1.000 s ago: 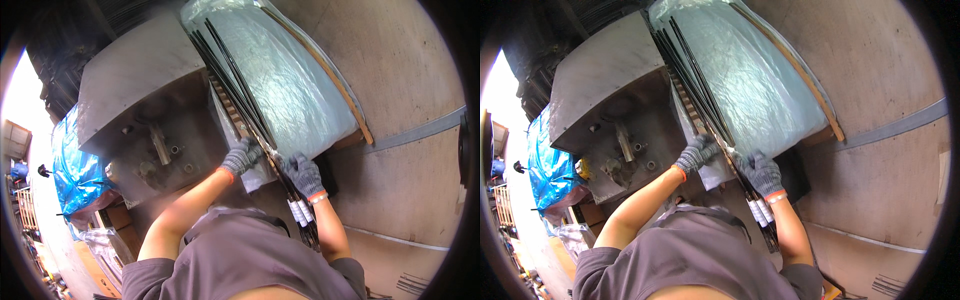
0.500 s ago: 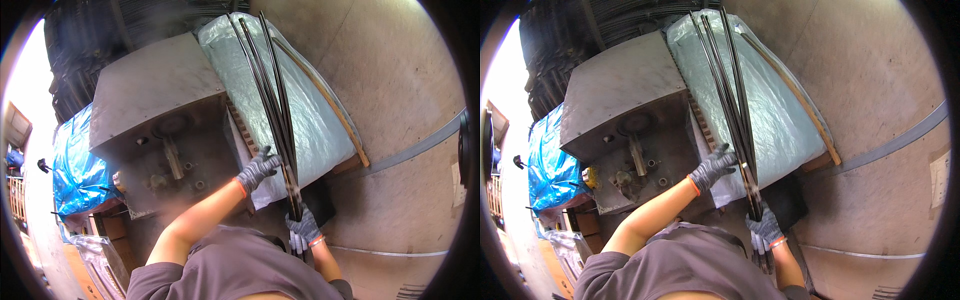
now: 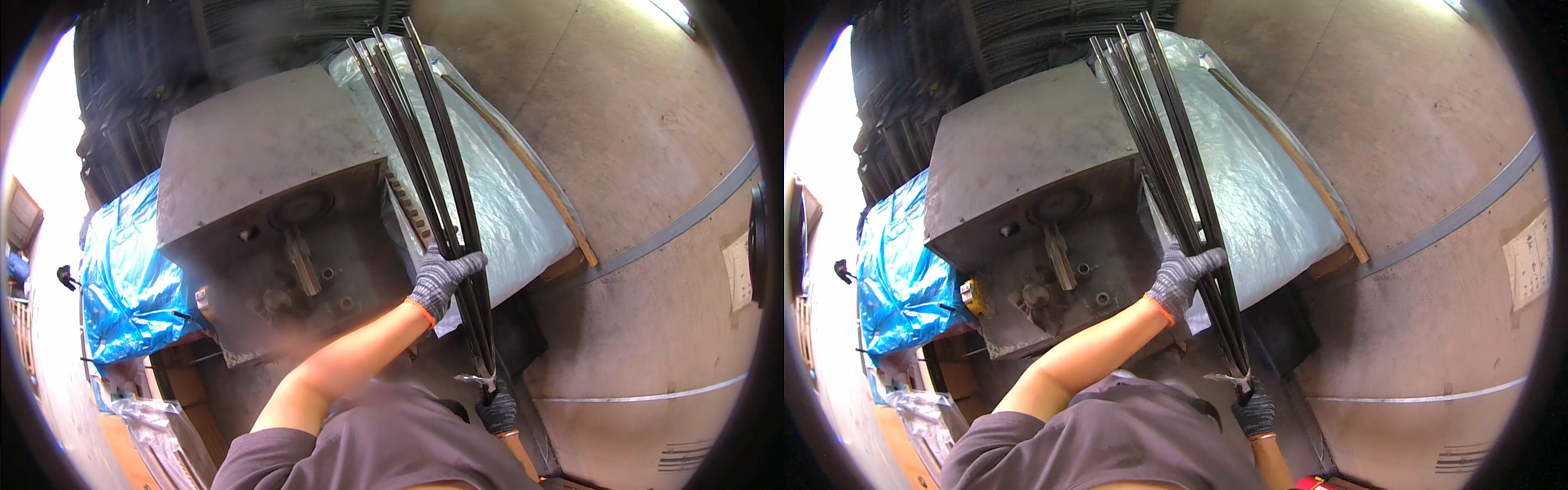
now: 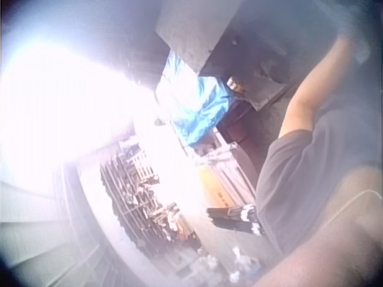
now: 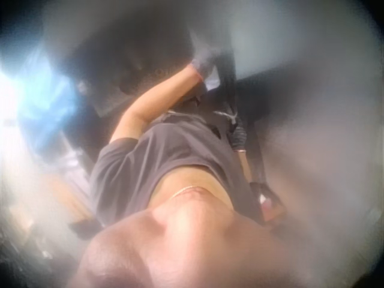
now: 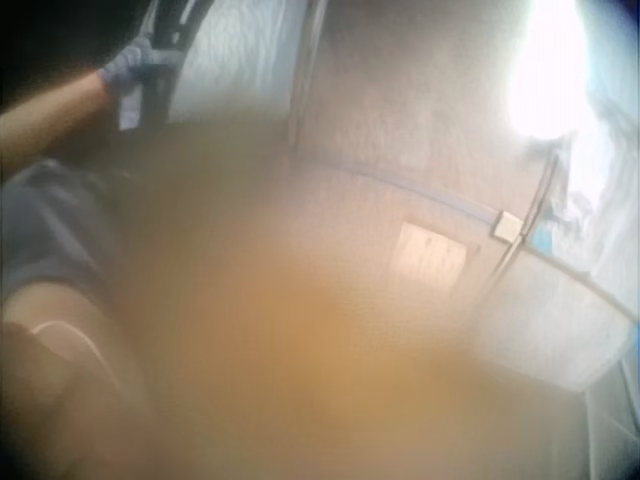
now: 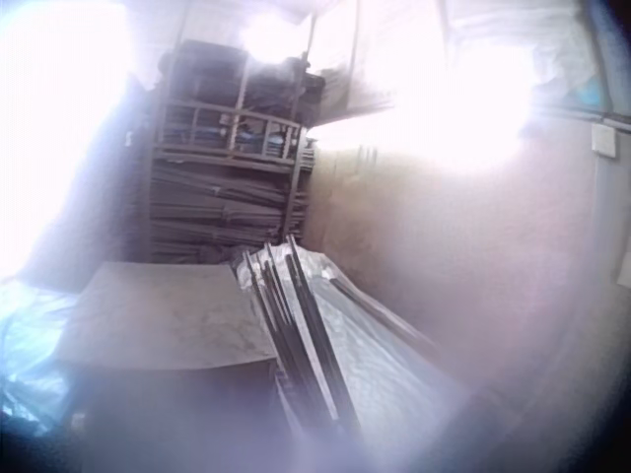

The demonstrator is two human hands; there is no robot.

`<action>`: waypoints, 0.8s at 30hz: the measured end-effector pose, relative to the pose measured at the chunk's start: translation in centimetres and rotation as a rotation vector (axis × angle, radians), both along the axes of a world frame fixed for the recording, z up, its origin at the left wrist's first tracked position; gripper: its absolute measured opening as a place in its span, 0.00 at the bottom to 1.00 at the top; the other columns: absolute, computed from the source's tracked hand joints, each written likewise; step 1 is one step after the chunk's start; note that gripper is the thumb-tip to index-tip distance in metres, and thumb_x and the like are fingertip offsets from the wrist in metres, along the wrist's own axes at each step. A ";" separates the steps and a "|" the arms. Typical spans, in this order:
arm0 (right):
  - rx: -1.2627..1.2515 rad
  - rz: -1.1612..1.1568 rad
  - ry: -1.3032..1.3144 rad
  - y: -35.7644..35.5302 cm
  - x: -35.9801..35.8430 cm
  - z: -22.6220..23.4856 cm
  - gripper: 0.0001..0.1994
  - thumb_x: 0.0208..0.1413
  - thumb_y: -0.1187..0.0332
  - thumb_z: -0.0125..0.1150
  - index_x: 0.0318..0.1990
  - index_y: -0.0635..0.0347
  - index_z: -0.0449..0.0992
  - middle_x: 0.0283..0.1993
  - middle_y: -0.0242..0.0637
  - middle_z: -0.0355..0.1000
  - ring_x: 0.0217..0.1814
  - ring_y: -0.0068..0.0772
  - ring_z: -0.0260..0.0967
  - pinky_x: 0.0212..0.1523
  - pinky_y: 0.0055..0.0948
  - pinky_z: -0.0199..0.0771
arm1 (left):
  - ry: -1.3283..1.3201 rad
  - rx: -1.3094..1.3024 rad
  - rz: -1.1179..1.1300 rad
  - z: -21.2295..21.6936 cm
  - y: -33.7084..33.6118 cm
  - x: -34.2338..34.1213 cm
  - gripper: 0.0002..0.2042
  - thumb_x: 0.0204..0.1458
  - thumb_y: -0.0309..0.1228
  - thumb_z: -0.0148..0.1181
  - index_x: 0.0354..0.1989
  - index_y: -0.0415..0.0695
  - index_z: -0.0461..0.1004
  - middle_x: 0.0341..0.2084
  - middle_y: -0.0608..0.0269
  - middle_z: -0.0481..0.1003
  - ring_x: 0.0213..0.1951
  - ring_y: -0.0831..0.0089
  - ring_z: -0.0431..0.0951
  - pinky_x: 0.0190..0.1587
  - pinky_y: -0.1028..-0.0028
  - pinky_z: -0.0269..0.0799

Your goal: The person removes long black metal rods from a machine, gathers them into a bundle, and carries them to a nearby pallet. They then place the bundle onto the pallet with other similar rods.

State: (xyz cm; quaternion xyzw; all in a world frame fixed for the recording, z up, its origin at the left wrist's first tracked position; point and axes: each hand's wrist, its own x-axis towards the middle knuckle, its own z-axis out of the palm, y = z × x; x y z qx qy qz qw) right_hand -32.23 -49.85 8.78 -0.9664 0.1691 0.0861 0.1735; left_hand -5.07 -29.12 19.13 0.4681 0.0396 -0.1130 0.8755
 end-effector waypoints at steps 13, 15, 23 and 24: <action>0.295 0.429 -0.579 4.8 10.4 19.5 0.52 0.25 0.54 0.80 0.60 0.65 0.55 0.57 0.43 0.65 0.58 0.39 0.63 0.57 0.35 0.63 | -0.284 0.272 -0.586 -0.3 -1.4 -12.7 0.28 0.38 0.28 0.72 0.50 0.39 0.68 0.41 0.64 0.74 0.43 0.77 0.70 0.48 0.74 0.68; 1.193 0.348 -0.606 7.5 11.9 20.4 0.40 0.33 0.64 0.77 0.56 0.64 0.61 0.50 0.41 0.70 0.50 0.34 0.68 0.52 0.34 0.68 | -0.313 0.059 -0.591 -2.3 -2.3 -14.9 0.27 0.39 0.29 0.71 0.49 0.40 0.68 0.41 0.64 0.74 0.43 0.77 0.70 0.50 0.73 0.67; 1.019 0.336 -0.565 2.9 7.9 7.2 0.34 0.41 0.71 0.72 0.57 0.63 0.59 0.50 0.40 0.69 0.50 0.32 0.68 0.51 0.30 0.69 | -0.286 -0.019 -0.375 -9.7 -6.9 -17.4 0.41 0.37 0.31 0.72 0.61 0.43 0.56 0.52 0.60 0.69 0.52 0.71 0.68 0.56 0.71 0.63; 0.796 0.321 -0.614 1.6 6.8 5.0 0.37 0.41 0.70 0.72 0.58 0.63 0.57 0.52 0.41 0.67 0.53 0.34 0.67 0.53 0.30 0.68 | -0.348 0.185 -0.296 -12.2 -8.0 -17.9 0.41 0.37 0.34 0.72 0.62 0.43 0.56 0.52 0.59 0.69 0.52 0.70 0.69 0.55 0.71 0.64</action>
